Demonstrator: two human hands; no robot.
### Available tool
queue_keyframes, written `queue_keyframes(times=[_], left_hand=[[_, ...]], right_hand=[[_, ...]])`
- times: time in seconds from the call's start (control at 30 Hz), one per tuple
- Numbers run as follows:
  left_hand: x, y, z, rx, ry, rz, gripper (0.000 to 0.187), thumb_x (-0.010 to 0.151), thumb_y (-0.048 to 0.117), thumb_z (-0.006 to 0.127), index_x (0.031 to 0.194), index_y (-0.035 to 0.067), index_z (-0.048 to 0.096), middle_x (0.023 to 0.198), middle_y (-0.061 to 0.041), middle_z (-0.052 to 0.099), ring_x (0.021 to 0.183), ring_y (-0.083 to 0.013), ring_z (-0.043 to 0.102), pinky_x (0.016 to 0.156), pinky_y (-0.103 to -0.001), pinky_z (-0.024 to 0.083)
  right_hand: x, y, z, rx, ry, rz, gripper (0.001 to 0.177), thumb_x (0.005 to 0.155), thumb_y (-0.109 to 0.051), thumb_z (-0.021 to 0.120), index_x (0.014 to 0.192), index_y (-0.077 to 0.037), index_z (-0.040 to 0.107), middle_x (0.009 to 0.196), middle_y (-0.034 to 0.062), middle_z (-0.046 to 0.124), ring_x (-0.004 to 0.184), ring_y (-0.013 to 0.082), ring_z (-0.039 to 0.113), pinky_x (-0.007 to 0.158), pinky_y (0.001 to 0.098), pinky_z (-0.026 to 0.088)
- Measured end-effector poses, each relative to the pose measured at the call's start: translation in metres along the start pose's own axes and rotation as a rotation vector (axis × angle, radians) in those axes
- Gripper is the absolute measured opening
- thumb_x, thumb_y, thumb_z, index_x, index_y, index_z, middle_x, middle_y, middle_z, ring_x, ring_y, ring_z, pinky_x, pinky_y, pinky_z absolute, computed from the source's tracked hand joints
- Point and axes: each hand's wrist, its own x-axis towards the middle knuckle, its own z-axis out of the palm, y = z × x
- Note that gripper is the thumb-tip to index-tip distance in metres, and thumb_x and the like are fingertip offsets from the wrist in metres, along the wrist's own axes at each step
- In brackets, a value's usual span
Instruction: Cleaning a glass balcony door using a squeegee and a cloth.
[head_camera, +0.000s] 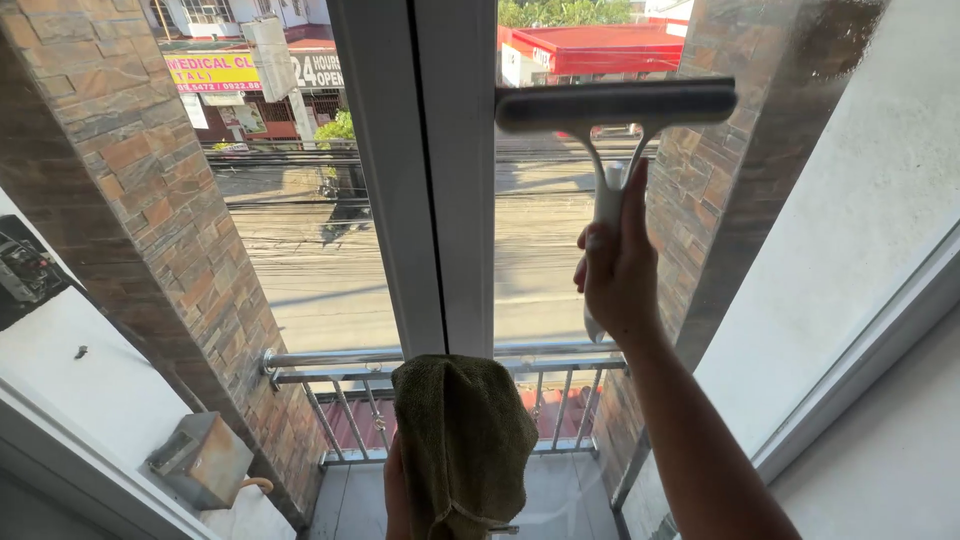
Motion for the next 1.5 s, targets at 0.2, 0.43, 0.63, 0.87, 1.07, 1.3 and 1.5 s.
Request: queue_keyframes(times=[0.2, 0.43, 0.63, 0.87, 1.07, 1.3, 1.5], left_hand=[[0.061, 0.018, 0.007, 0.125, 0.137, -0.011, 0.062, 0.102, 0.049, 0.034, 0.139, 0.004, 0.055, 0.125, -0.021, 0.065, 0.105, -0.034, 0.068, 0.083, -0.049, 0.063], [0.035, 0.021, 0.063, -0.097, -0.097, -0.014, 0.058, 0.106, 0.045, 0.038, 0.141, 0.001, 0.053, 0.127, -0.021, 0.065, 0.104, -0.0335, 0.071, 0.081, -0.046, 0.063], [0.046, 0.016, 0.078, -0.1, -0.123, 0.037, 0.053, 0.102, 0.04, 0.038, 0.136, 0.003, 0.056, 0.124, -0.021, 0.067, 0.102, -0.032, 0.073, 0.08, -0.045, 0.066], [0.075, -0.007, 0.126, -0.225, -0.393, -0.261, 0.052, 0.108, 0.04, 0.047, 0.13, -0.005, 0.061, 0.114, -0.023, 0.073, 0.093, -0.0286, 0.076, 0.08, -0.038, 0.066], [0.09, -0.045, 0.109, -0.054, -0.242, -0.495, 0.052, 0.098, 0.032, 0.061, 0.129, -0.01, 0.06, 0.108, -0.025, 0.074, 0.086, -0.0279, 0.076, 0.076, -0.037, 0.065], [0.057, -0.052, 0.12, -0.069, -0.305, -0.507, 0.058, 0.089, 0.024, 0.062, 0.139, -0.004, 0.053, 0.124, -0.024, 0.069, 0.11, -0.0311, 0.072, 0.101, -0.043, 0.059], [0.048, -0.028, 0.122, -0.106, -0.118, -0.518, 0.062, 0.087, 0.038, 0.054, 0.133, -0.003, 0.057, 0.121, -0.025, 0.07, 0.105, -0.0373, 0.072, 0.094, -0.049, 0.06]], right_hand=[[-0.124, 0.047, 0.02, 0.066, -0.054, 0.244, 0.07, 0.109, -0.017, 0.039, 0.166, -0.015, -0.002, 0.08, 0.005, 0.065, 0.053, 0.0082, 0.059, 0.045, 0.0248, 0.053], [-0.191, 0.064, 0.004, 0.043, -0.185, 0.353, 0.073, 0.106, -0.023, 0.043, 0.166, -0.018, 0.001, 0.085, 0.0071, 0.066, 0.057, 0.0095, 0.062, 0.051, 0.0277, 0.055], [-0.219, 0.063, -0.057, 0.355, -0.378, 0.327, 0.059, 0.108, -0.028, 0.046, 0.161, -0.011, 0.027, 0.102, 0.01, 0.071, 0.065, 0.0106, 0.063, 0.057, 0.0296, 0.058], [-0.222, 0.02, -0.101, 0.388, -0.934, 0.468, 0.056, 0.099, -0.029, 0.058, 0.151, -0.007, 0.048, 0.083, 0.007, 0.08, 0.055, 0.0123, 0.066, 0.054, 0.0312, 0.058], [-0.222, 0.032, -0.129, 0.115, -0.679, 0.277, 0.054, 0.098, -0.029, 0.064, 0.148, -0.01, 0.054, 0.081, 0.0084, 0.075, 0.057, 0.0172, 0.067, 0.056, 0.0348, 0.055], [-0.208, 0.066, -0.172, -0.158, -0.481, 0.485, 0.06, 0.089, -0.03, 0.066, 0.146, -0.016, 0.057, 0.068, 0.0076, 0.071, 0.049, 0.0138, 0.059, 0.049, 0.0336, 0.054], [-0.12, 0.049, -0.174, 0.002, -0.004, 0.258, 0.052, 0.105, -0.02, 0.053, 0.155, -0.01, 0.046, 0.089, 0.0087, 0.072, 0.059, 0.0104, 0.062, 0.052, 0.0276, 0.055]])
